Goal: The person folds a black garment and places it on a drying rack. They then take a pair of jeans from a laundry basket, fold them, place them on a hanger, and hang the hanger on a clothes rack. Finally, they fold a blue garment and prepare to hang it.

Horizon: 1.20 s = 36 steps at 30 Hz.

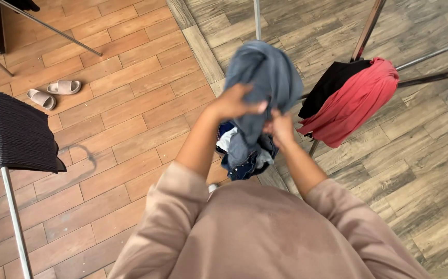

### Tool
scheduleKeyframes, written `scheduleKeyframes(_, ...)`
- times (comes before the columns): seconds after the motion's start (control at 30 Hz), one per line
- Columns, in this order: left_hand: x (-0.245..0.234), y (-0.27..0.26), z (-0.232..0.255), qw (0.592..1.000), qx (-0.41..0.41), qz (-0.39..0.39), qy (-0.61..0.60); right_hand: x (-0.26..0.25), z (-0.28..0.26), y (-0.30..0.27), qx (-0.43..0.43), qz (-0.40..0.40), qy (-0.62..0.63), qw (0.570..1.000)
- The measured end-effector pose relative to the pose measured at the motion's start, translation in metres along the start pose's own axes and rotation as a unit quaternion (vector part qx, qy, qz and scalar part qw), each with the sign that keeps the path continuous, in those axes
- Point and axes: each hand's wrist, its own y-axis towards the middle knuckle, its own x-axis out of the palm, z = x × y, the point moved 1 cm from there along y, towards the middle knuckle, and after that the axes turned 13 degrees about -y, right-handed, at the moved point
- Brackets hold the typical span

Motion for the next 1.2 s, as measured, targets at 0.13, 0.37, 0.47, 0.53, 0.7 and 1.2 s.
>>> scheduleKeyframes(0.13,0.024,-0.056,-0.085,0.989,-0.126,0.040,-0.061,0.021,-0.107,-0.049,-0.097,-0.035,0.127,0.987)
scheduleKeyframes(0.37,0.021,-0.114,-0.162,0.902,-0.414,-0.084,-0.090,0.043,-0.220,-0.105,-0.194,-0.027,0.188,0.962)
scheduleKeyframes(0.47,0.047,-0.129,-0.160,0.866,-0.459,-0.091,-0.176,0.029,-0.241,-0.112,-0.205,-0.061,0.289,0.933)
scheduleKeyframes(0.53,0.094,-0.109,-0.164,0.831,-0.382,-0.088,-0.394,0.025,-0.252,-0.121,-0.231,-0.091,0.312,0.917)
scheduleKeyframes(0.7,0.106,-0.036,-0.120,0.575,-0.216,0.150,-0.775,0.007,-0.255,-0.094,-0.234,-0.203,0.394,0.865)
scheduleKeyframes(1.2,-0.003,-0.008,-0.007,0.990,0.082,0.036,-0.104,0.035,-0.054,-0.015,-0.441,0.020,-0.346,0.828)
